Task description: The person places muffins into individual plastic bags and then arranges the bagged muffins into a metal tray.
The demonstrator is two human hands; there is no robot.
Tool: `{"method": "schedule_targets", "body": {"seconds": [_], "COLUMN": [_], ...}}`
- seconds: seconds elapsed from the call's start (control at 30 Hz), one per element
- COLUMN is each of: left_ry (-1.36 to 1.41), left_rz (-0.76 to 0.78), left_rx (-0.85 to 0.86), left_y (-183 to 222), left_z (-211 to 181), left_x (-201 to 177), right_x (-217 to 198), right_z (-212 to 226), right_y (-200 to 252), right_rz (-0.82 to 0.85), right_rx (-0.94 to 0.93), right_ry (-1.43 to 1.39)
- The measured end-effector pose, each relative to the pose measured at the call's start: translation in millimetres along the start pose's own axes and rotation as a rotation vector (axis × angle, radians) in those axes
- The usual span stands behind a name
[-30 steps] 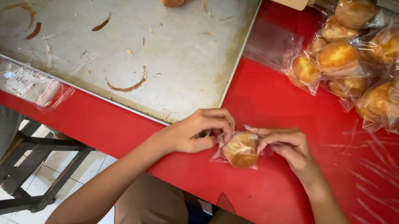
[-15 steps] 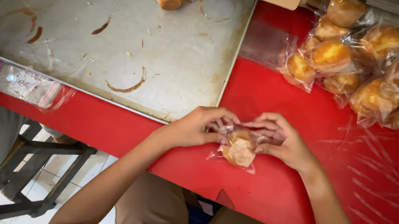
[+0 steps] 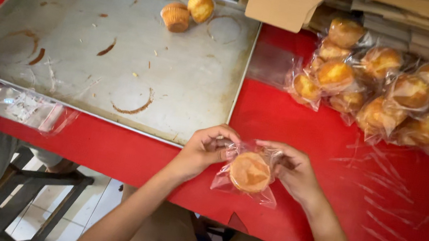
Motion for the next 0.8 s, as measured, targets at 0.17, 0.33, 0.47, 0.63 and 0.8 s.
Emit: {"method": "schedule_targets", "body": {"seconds": [0.17,0.33,0.47,0.63,0.8], "left_ry": [0.007,-0.035,-0.010,-0.026,-0.139], "left_rz": [-0.057,-0.065,-0.083,-0.117,-0.143], "left_rx": [0.058,0.119,0.184,0.208,0.190], "left_y": [8,20,24,37,41], "left_z": [-17,-42,-59,-67,-79], "left_x": [1,17,12,5,7], "right_x": [23,46,51,76,98], "right_z": [13,5,-2,23,27], "right_y": [-3,3,-2,-4,-4], "right_rz": [0.105,0.073,-0.063,-0.105,0.074], "right_rx": [0.050,0.116,0.164,0.239,0.217], "right_ry": [-0.120,-0.102,-0.109,-0.088,-0.068]}}
Point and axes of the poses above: each hand's wrist, its own y-axis away from the middle knuckle, its own x-axis out of the palm, z = x × y, the point moved 9 cm from there along -y, towards the middle knuckle, and after that the axes turned 2 degrees about y, right-handed, at the moved point
